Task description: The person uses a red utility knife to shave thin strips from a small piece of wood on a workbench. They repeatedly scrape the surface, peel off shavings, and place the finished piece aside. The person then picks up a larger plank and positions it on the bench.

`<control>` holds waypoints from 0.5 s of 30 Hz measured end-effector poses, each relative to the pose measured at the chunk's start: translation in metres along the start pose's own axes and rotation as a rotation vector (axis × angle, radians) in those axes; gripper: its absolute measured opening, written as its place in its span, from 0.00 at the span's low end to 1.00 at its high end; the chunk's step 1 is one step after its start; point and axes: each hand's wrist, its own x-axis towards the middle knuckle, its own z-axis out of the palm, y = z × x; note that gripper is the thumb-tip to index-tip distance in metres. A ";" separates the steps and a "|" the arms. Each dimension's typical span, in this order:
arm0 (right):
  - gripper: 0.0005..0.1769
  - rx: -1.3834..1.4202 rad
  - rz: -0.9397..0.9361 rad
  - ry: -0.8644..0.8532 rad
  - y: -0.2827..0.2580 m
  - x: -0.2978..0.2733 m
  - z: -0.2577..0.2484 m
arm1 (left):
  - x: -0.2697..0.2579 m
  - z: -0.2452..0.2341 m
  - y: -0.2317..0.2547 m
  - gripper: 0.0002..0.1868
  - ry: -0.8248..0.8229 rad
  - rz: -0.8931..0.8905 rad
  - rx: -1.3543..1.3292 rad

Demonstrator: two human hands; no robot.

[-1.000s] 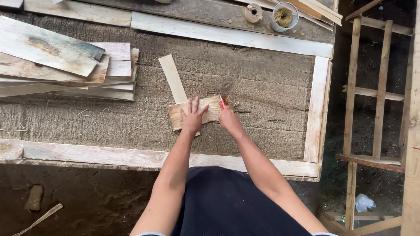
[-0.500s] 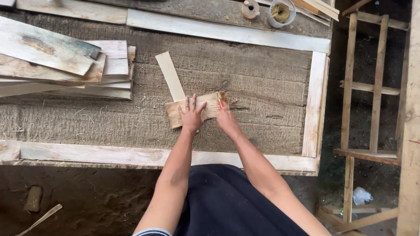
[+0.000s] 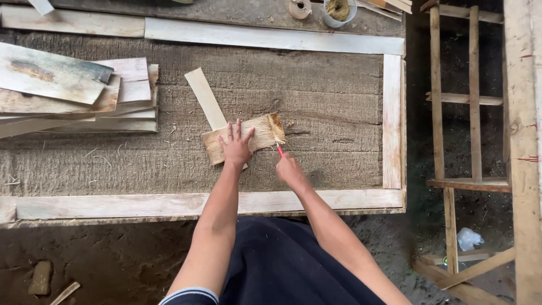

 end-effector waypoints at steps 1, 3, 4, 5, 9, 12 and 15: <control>0.23 -0.001 0.001 0.003 0.007 0.004 0.001 | 0.004 0.000 0.002 0.49 0.002 0.002 -0.001; 0.23 0.006 0.005 0.015 0.019 0.009 0.011 | 0.007 0.005 0.001 0.48 0.021 0.004 -0.002; 0.23 0.008 0.005 0.017 0.021 0.007 0.012 | 0.007 0.006 0.001 0.48 0.022 0.005 0.000; 0.24 0.020 0.009 0.018 0.022 0.005 0.013 | 0.008 0.007 0.001 0.48 0.022 0.001 -0.006; 0.25 0.031 0.022 0.022 0.013 -0.016 -0.001 | 0.009 0.006 0.005 0.48 0.027 -0.009 -0.020; 0.27 0.052 -0.003 0.081 0.000 -0.012 -0.010 | 0.011 0.006 0.004 0.47 0.028 -0.005 -0.032; 0.26 0.081 -0.051 0.143 -0.001 0.014 -0.010 | 0.005 -0.001 0.006 0.47 0.011 -0.016 -0.038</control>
